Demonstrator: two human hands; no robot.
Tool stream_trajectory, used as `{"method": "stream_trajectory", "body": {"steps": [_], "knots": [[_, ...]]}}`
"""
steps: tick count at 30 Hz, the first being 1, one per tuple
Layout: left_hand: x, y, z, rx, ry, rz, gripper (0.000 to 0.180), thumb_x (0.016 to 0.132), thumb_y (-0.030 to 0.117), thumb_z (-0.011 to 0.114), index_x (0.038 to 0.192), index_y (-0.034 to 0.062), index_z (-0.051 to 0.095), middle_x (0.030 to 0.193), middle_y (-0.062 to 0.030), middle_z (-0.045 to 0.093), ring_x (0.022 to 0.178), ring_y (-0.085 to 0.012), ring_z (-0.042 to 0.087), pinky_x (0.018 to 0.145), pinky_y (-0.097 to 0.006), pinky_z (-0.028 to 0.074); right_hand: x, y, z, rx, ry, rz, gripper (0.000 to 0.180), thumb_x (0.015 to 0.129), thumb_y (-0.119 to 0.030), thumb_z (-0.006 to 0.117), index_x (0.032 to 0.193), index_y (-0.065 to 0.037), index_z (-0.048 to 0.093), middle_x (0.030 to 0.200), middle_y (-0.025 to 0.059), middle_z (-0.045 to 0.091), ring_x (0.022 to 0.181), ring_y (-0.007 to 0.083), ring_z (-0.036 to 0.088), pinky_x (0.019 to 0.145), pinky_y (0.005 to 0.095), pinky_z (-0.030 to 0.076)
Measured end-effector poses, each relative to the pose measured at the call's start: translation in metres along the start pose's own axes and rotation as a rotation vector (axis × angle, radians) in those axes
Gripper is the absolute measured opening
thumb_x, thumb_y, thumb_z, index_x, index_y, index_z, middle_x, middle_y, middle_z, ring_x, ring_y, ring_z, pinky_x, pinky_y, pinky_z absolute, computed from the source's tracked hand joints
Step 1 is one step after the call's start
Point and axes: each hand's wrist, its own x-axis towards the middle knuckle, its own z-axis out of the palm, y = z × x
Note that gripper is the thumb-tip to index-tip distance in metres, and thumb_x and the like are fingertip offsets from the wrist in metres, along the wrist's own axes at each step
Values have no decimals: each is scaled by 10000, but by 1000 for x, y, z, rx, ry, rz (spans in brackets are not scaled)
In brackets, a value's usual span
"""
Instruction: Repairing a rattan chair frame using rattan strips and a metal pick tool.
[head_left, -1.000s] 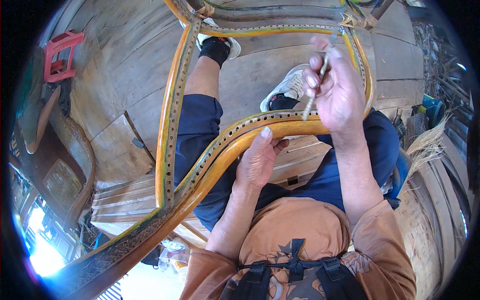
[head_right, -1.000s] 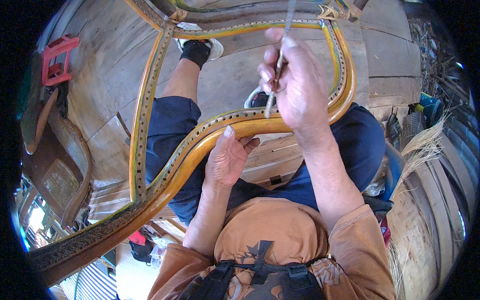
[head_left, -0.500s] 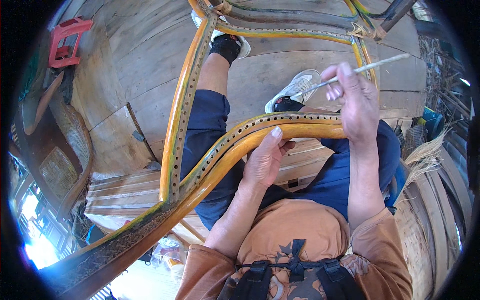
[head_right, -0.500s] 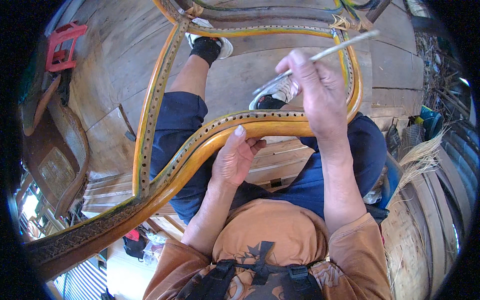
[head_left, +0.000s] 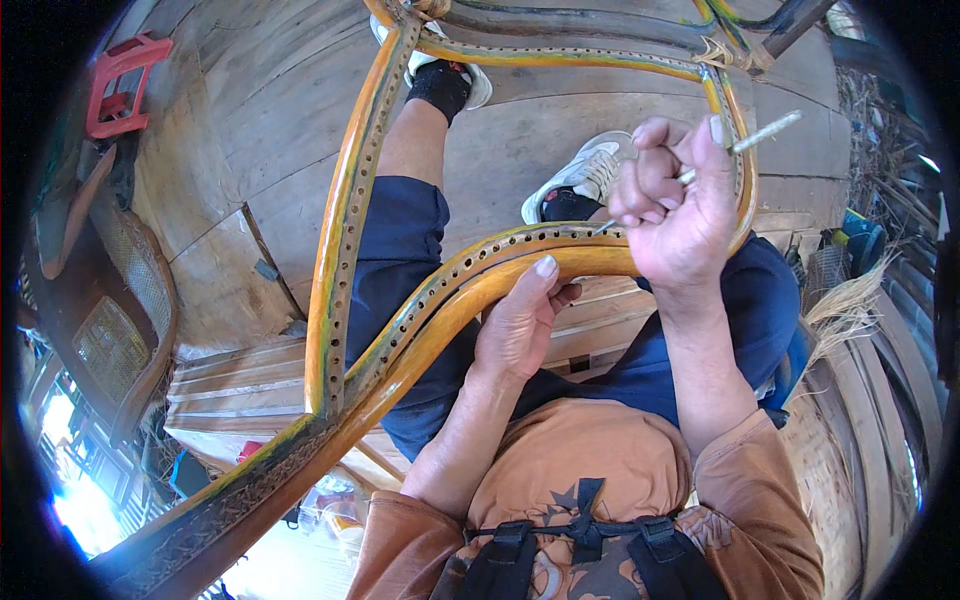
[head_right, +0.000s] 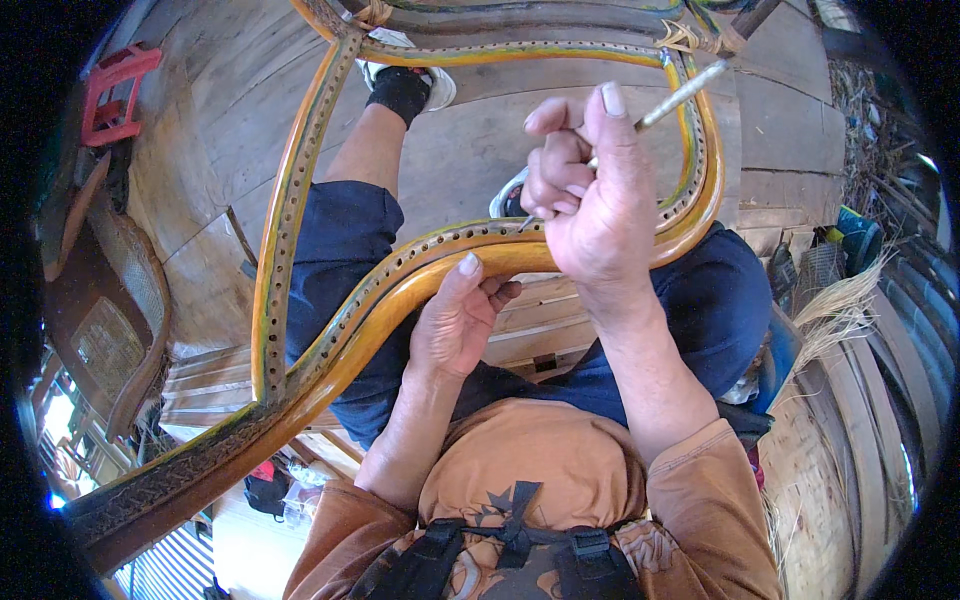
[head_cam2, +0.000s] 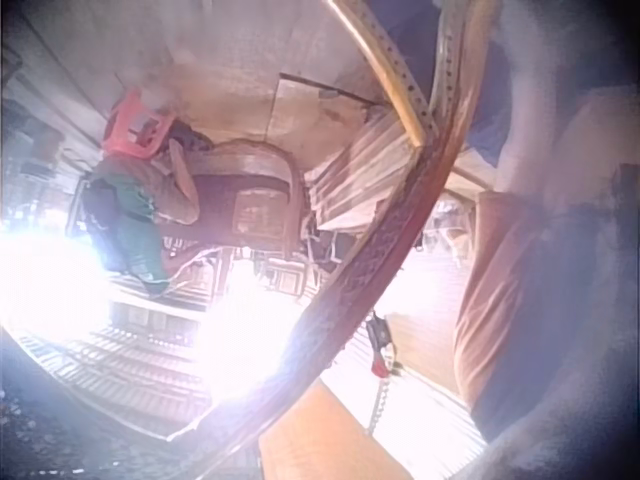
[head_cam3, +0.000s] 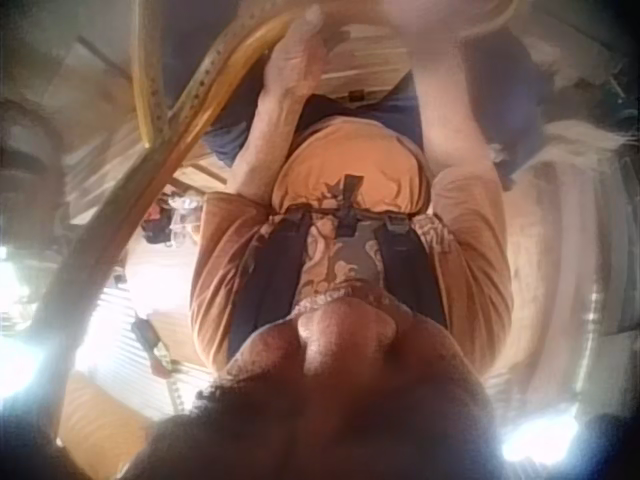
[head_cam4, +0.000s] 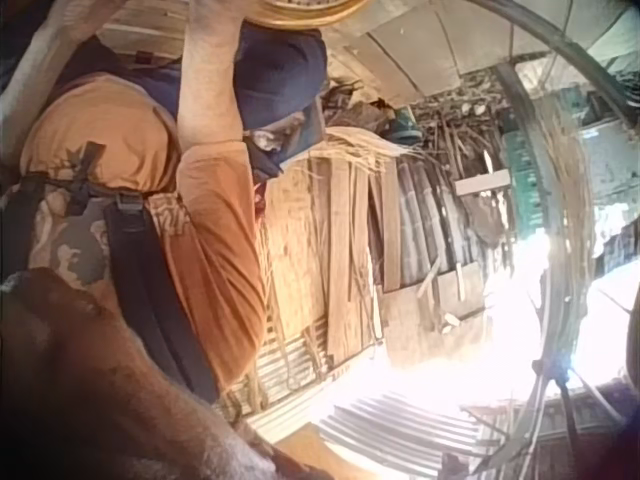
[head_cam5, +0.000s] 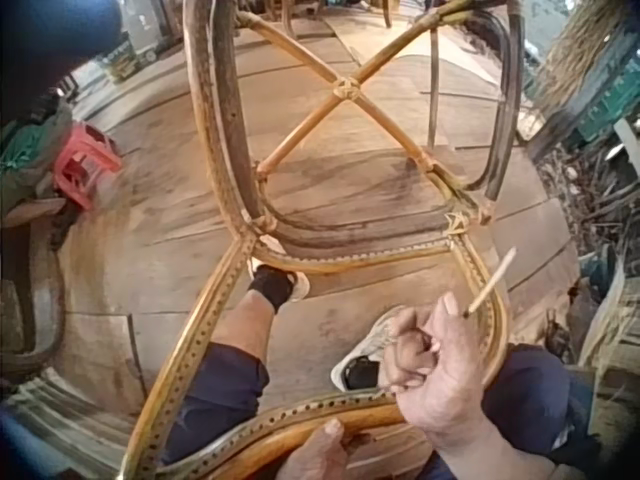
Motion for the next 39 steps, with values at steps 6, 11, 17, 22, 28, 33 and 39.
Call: {"method": "stream_trajectory", "body": {"steps": [6, 11, 17, 22, 28, 33, 39], "knots": [[1, -1, 0, -44, -5, -17, 299, 838, 183, 610, 1103, 80, 516, 1047, -45, 580, 953, -151, 543, 798, -337, 447, 1, 18, -10, 8, -33, 59, 516, 911, -482, 395, 789, 7, 504, 513, -65, 224, 436, 51, 245, 438, 208, 248], [-1, -1, 1, -21, 0, -2, 324, 833, 211, 611, 1112, 78, 516, 1062, -57, 584, 962, -170, 544, 811, -350, 435, -3, 23, -4, -48, -77, 8, 512, 915, -461, 406, 765, 18, 505, 513, -61, 258, 438, 47, 257, 437, 209, 240], [0, 0, 1, -51, -7, -12, 285, 848, 179, 596, 1105, 77, 526, 1041, -44, 587, 948, -137, 550, 805, -322, 449, -12, 33, 1, -301, -178, -69, 460, 934, -394, 415, 716, -5, 527, 522, -60, 332, 470, 30, 290, 443, 203, 227], [-1, 0, 5, -46, 4, 13, 277, 849, 170, 591, 1102, 75, 528, 1036, -40, 587, 947, -135, 552, 805, -317, 449, -2, 26, 1, -405, -310, 89, 413, 933, -372, 438, 716, -34, 539, 536, -57, 363, 488, 27, 314, 454, 186, 247], [2, -3, -1, -35, -13, 20, 265, 849, 168, 590, 1088, 74, 527, 1015, -40, 587, 924, -137, 550, 791, -318, 444, -8, -21, 25, -316, -119, -234, 442, 926, -417, 422, 737, -33, 530, 516, -35, 359, 456, 36, 326, 421, 204, 257], [1, -1, 4, -65, 6, 1, 269, 847, 183, 594, 1090, 87, 526, 1025, -38, 583, 939, -137, 542, 807, -319, 430, 4, -7, 17, -25, -97, -54, 521, 897, -503, 423, 750, -8, 499, 498, -54, 260, 422, 56, 240, 408, 220, 207], [-1, 1, 4, -47, -9, -6, 273, 842, 179, 602, 1089, 95, 522, 1031, -27, 580, 954, -136, 542, 811, -327, 439, 9, 12, 8, -25, -33, 62, 532, 871, -555, 426, 754, -40, 484, 497, -59, 223, 422, 59, 223, 410, 225, 200]]}}
